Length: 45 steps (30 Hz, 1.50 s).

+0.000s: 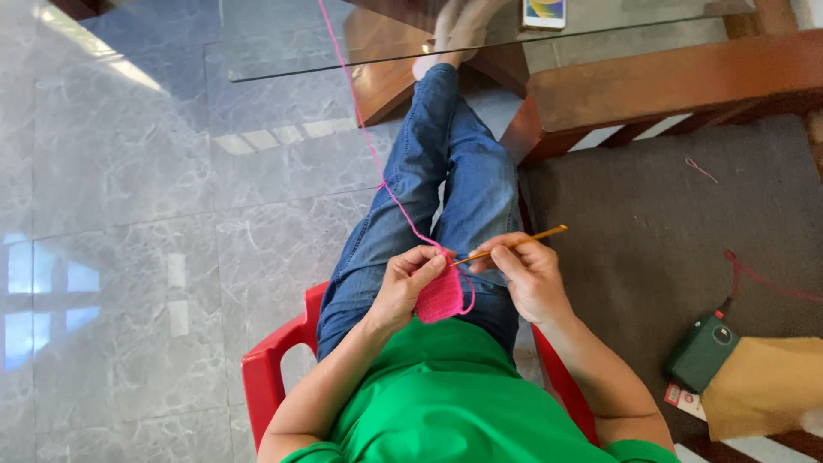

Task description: The person is using a crochet hook and pink yarn to create a small fabric piece while sitting in a chair.

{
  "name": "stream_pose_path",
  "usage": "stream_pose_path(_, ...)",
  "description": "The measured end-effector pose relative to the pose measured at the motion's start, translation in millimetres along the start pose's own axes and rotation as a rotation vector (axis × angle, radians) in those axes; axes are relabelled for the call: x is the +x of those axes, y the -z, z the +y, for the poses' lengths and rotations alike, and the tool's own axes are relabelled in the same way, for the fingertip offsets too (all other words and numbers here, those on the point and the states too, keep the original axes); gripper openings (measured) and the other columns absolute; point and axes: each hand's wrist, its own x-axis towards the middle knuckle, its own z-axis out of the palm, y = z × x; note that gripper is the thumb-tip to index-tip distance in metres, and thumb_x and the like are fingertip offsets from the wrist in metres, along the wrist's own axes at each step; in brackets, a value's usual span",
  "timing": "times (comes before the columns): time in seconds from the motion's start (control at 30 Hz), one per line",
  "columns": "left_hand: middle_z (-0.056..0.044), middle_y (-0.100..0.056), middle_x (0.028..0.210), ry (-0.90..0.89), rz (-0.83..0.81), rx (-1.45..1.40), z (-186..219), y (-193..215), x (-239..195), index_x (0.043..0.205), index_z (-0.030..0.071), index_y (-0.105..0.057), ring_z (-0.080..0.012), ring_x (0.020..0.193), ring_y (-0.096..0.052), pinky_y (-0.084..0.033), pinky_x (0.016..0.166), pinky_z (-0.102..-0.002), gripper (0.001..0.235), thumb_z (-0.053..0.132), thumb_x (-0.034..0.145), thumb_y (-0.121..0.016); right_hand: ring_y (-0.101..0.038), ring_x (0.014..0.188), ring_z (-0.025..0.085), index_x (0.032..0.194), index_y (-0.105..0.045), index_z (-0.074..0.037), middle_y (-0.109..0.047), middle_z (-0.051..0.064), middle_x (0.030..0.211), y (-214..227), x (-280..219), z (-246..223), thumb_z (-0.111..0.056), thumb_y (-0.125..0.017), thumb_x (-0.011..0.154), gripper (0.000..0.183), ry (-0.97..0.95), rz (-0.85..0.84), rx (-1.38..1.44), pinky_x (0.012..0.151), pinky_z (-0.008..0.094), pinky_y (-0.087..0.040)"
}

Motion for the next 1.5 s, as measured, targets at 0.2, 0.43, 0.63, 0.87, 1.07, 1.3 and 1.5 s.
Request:
stream_pose_path(0.2, -0.005, -0.066, 0.062, -0.081, -0.038, 0.244, -15.5, 8.8, 4.0, 0.084, 0.001, -0.076, -0.0044, 0.059, -0.058, -0.047, 0.050, -0.016, 0.007, 0.005, 0.088, -0.079, -0.079, 0.076, 0.028, 0.103, -0.073, 0.014, -0.078, 0.026, 0.088, 11.3, -5.0, 22.5, -0.003, -0.068, 0.096, 0.019, -0.224, 0.069, 0.003, 0.072, 0.040, -0.066)
stream_pose_path(0.43, -0.009, -0.060, 0.055, 0.107, 0.050, 0.068, -24.6, 15.9, 8.3, 0.080, -0.001, -0.072, -0.0134, 0.046, -0.063, -0.051, 0.041, -0.021, 0.012, 0.004, 0.091, -0.073, -0.078, 0.068, 0.025, 0.111, -0.073, 0.013, -0.076, 0.023, 0.076, 15.1, -0.9, 14.4, -0.031, -0.052, 0.109, 0.049, -0.279, 0.024, -0.021, 0.068, 0.039, -0.066)
stream_pose_path(0.63, -0.010, -0.060, 0.056, 0.191, 0.082, 0.022, -24.0, 15.5, 10.4, 0.079, -0.002, -0.071, -0.0155, 0.048, -0.066, -0.054, 0.041, -0.023, 0.012, 0.002, 0.090, -0.071, -0.075, 0.070, 0.027, 0.114, -0.073, 0.014, -0.075, 0.026, 0.085, 22.3, -2.5, 19.7, -0.024, -0.050, 0.110, 0.045, -0.180, 0.063, -0.104, 0.066, 0.041, -0.066)
stream_pose_path(0.87, -0.008, -0.063, 0.058, 0.050, 0.054, 0.103, -39.3, 23.5, 15.5, 0.080, -0.001, -0.074, -0.0095, 0.052, -0.063, -0.052, 0.045, -0.019, 0.010, 0.002, 0.090, -0.074, -0.076, 0.073, 0.023, 0.110, -0.076, 0.011, -0.076, 0.022, 0.084, 13.9, -2.3, 20.5, -0.012, -0.062, 0.101, 0.029, -0.114, 0.019, -0.187, 0.071, 0.037, -0.066)
stream_pose_path(1.07, -0.004, -0.071, 0.074, -0.261, -0.080, 0.311, -18.8, 12.5, 8.6, 0.091, 0.004, -0.079, -0.0023, 0.073, -0.055, -0.047, 0.063, -0.018, 0.004, 0.007, 0.092, -0.076, -0.079, 0.083, 0.026, 0.102, -0.074, 0.010, -0.078, 0.025, 0.089, -6.1, 2.3, 0.6, 0.001, -0.068, 0.095, 0.013, 0.053, -0.017, -0.226, 0.078, 0.038, -0.066)
stream_pose_path(1.3, -0.003, -0.068, 0.077, -0.140, -0.140, 0.133, -14.5, 7.1, 2.9, 0.088, 0.003, -0.076, -0.0027, 0.068, -0.057, -0.047, 0.060, -0.016, 0.009, 0.004, 0.095, -0.071, -0.079, 0.091, 0.033, 0.102, -0.064, 0.010, -0.076, 0.029, 0.096, -3.2, -1.8, 5.5, -0.004, -0.059, 0.103, 0.015, 0.213, 0.014, -0.169, 0.084, 0.043, -0.064)
stream_pose_path(1.5, -0.006, -0.061, 0.065, 0.056, -0.179, -0.076, -5.4, -2.3, -3.1, 0.086, -0.001, -0.068, -0.0106, 0.055, -0.065, -0.052, 0.046, -0.019, 0.013, 0.001, 0.097, -0.062, -0.078, 0.095, 0.035, 0.101, -0.065, 0.010, -0.076, 0.030, 0.096, -8.9, -10.2, 1.3, -0.004, -0.059, 0.103, 0.015, 0.257, -0.015, -0.240, 0.086, 0.042, -0.063)
